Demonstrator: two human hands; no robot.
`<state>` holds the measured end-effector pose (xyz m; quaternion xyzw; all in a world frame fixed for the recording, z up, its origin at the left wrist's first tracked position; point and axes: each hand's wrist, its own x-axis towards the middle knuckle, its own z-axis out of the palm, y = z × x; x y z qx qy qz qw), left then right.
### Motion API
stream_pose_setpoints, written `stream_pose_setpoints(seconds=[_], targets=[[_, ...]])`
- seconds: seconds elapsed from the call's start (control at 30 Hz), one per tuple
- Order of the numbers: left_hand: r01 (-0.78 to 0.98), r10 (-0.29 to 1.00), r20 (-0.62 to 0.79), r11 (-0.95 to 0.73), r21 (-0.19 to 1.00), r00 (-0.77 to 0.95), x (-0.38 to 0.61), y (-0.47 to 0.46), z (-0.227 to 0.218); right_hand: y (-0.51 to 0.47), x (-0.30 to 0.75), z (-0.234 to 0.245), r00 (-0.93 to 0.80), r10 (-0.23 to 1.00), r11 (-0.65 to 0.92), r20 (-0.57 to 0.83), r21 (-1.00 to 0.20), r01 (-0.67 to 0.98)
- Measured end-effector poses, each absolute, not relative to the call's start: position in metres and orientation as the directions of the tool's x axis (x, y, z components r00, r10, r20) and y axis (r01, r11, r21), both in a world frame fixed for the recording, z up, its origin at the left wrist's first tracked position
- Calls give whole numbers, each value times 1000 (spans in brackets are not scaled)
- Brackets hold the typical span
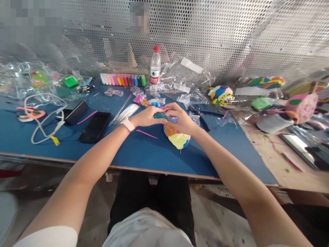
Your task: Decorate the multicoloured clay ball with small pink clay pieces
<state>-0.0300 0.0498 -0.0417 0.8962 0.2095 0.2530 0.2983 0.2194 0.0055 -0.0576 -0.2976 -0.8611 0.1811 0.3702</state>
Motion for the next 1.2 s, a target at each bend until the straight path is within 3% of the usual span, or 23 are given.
stream_pose_setpoints(seconds=[0.17,0.37,0.53,0.77,0.97,1.2], targets=[[361,539,329,-806,469,776,-38,62,-43,10,229,-55,-609,640,763,469,-484,430],[425,525,483,-851,309,700,-44,71,-56,4,225,-52,-450,707,707,546,-556,437],[441,526,509,-850,289,681,-43,68,-58,-1,212,-60,-228,802,595,552,-708,381],[439,511,510,-858,264,692,-40,62,-57,0,209,-63,-119,837,537,534,-760,368],[429,530,515,-848,312,674,-38,59,-58,1,212,-62,-188,763,636,618,-669,384],[411,540,443,-838,358,716,-36,57,-57,6,220,-63,-312,721,685,619,-569,455]])
